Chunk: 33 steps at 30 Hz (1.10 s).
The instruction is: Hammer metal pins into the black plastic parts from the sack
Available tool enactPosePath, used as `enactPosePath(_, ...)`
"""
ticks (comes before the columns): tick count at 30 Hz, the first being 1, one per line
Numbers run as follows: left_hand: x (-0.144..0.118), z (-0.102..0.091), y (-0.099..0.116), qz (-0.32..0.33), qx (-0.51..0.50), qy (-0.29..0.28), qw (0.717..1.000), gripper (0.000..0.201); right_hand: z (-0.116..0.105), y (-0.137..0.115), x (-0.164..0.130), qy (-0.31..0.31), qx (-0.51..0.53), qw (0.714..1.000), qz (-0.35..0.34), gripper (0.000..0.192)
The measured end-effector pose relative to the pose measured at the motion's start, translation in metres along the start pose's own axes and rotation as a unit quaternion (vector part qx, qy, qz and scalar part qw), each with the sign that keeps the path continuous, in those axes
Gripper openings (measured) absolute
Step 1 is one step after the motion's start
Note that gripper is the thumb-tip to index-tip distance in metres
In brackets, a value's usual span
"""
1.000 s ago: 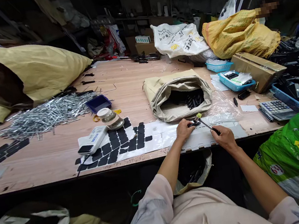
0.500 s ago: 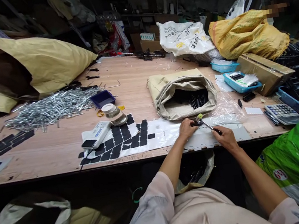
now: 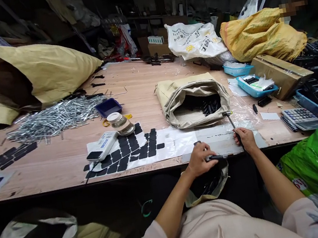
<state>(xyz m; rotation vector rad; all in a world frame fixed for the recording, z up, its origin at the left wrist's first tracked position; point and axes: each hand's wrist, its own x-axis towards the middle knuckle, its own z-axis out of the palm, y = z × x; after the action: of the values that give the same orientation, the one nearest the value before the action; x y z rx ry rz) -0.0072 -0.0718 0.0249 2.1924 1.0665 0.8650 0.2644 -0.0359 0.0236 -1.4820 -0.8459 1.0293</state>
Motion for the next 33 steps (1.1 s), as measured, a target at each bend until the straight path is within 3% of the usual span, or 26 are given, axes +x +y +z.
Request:
enactPosePath(4, -0.044, 0.006, 0.008, 0.045, 0.039, -0.032, 0.998, 0.021, 0.003, 0.0, -0.002, -0.001, -0.016, 1.0, -0.008, 0.037)
enactPosePath(7, -0.035, 0.008, 0.011, 0.043, 0.046, 0.003, 0.998, 0.027, 0.004, 0.001, -0.004, -0.002, -0.029, 0.999, -0.015, 0.039)
enactPosePath(10, 0.013, 0.005, 0.012, 0.001, 0.009, 0.093, 0.996, 0.02, 0.005, 0.003, -0.004, -0.009, -0.043, 0.999, -0.019, 0.04)
enactPosePath(15, 0.13, -0.003, -0.003, -0.154, -0.022, 0.184, 0.971, 0.02, 0.006, 0.006, -0.002, -0.008, -0.039, 0.999, -0.011, 0.04)
enactPosePath(18, 0.187, -0.002, -0.017, -0.244, 0.012, 0.171, 0.955, 0.017, 0.006, 0.006, 0.0, -0.003, -0.017, 1.0, -0.006, 0.038)
enactPosePath(22, 0.228, 0.01, -0.034, -0.347, 0.046, 0.1, 0.931, 0.02, 0.006, 0.004, 0.002, 0.006, 0.004, 1.0, 0.008, 0.034)
enactPosePath(25, 0.238, 0.018, -0.045, -0.39, 0.062, 0.067, 0.917, 0.023, 0.007, 0.004, 0.003, 0.004, 0.008, 1.0, 0.011, 0.032)
enactPosePath(28, 0.237, 0.019, -0.049, -0.383, 0.072, 0.087, 0.917, 0.023, 0.007, 0.003, 0.002, 0.007, 0.007, 1.0, 0.013, 0.031)
enactPosePath(30, 0.23, 0.013, -0.048, -0.342, 0.077, 0.119, 0.929, 0.019, 0.007, 0.003, 0.001, 0.01, 0.008, 1.0, 0.014, 0.03)
enactPosePath(33, 0.203, 0.001, -0.042, -0.216, 0.062, 0.171, 0.959, 0.017, 0.006, 0.004, 0.001, 0.012, 0.007, 1.0, 0.008, 0.03)
